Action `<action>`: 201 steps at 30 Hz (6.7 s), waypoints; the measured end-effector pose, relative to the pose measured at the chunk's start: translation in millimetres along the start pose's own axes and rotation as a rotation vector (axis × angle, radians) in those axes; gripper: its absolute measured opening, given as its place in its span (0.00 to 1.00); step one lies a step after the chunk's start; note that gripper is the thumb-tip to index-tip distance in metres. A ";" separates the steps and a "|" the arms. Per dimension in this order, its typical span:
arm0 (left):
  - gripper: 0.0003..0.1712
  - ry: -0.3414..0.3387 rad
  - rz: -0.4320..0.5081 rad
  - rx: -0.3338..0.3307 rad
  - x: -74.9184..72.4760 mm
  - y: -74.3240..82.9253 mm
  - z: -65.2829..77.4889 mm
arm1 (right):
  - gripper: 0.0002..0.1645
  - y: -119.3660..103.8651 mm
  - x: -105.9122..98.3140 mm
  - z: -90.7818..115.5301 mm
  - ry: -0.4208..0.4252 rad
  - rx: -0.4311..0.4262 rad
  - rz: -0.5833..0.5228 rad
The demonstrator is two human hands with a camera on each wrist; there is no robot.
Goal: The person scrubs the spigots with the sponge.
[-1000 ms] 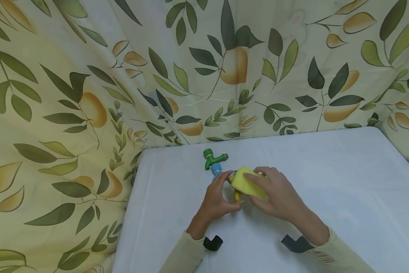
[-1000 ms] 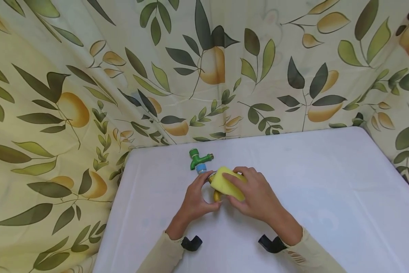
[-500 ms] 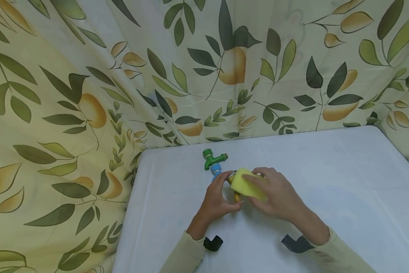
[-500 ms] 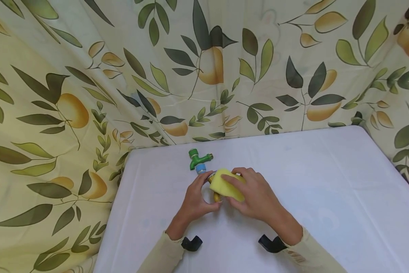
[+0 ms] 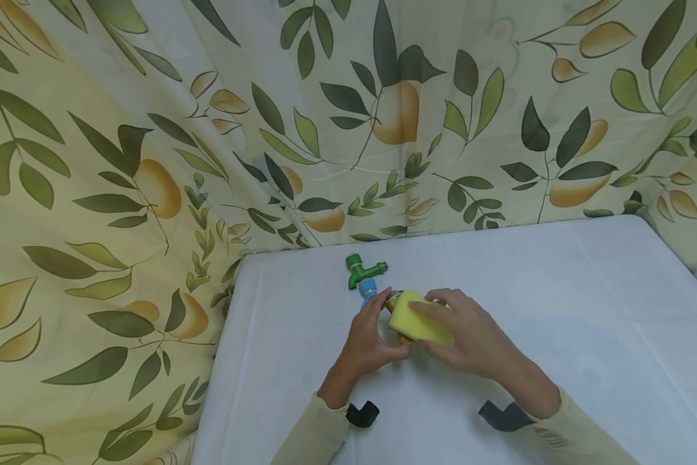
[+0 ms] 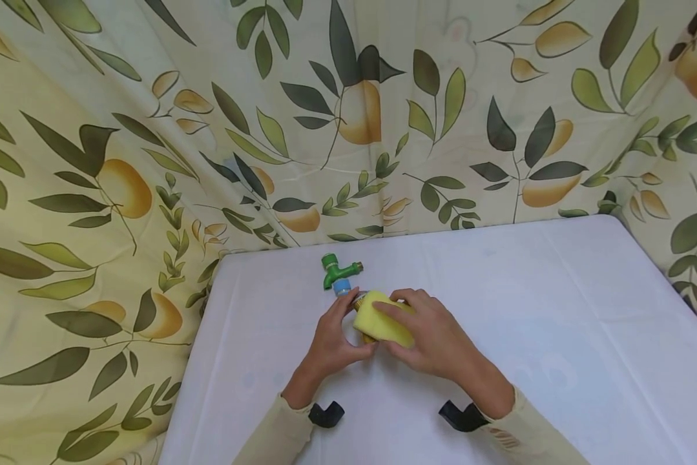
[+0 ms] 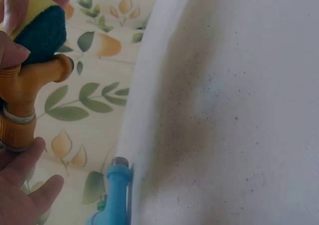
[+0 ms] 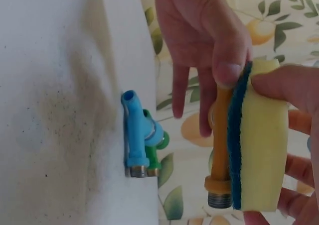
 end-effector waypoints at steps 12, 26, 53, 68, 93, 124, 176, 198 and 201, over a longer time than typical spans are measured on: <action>0.52 0.013 0.111 0.049 1.0 2.0 -0.4 | 0.39 1.9 -0.7 2.2 0.041 -0.011 -0.001; 0.54 -0.022 0.169 0.074 0.7 3.3 -2.2 | 0.38 2.7 -0.6 2.7 0.044 -0.004 -0.009; 0.55 -0.087 0.242 0.032 -1.9 9.5 -1.7 | 0.37 0.9 -6.6 0.9 0.088 0.023 0.040; 0.54 -0.101 0.167 0.059 -0.8 9.1 0.1 | 0.37 0.0 -8.5 0.7 0.086 0.008 0.029; 0.54 -0.104 0.231 0.013 -4.9 12.1 0.4 | 0.37 -2.8 -12.1 1.2 0.028 -0.115 -0.096; 0.54 -0.064 0.149 -0.037 -5.6 8.4 -6.1 | 0.37 -8.3 -15.4 -2.4 0.006 -0.040 -0.085; 0.57 -0.400 0.810 -0.165 -15.0 -1.6 -8.6 | 0.37 -15.9 -9.6 0.8 0.177 0.215 0.087; 0.64 -0.377 1.066 -0.108 -10.2 -2.1 -8.9 | 0.38 -19.1 -9.6 0.4 0.082 0.282 -0.078; 0.64 -0.378 1.071 -0.090 -9.8 -2.2 -8.4 | 0.37 -19.4 -10.5 0.0 0.093 0.279 -0.070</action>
Point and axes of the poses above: each hand's wrist, its own z-axis away from the middle knuckle, its own x-axis out of the palm, y = z × x, the point moved 2 cm from there along -z, towards the middle knuckle, and after that the axes turned 5 degrees about -x, right-handed, at the moved point
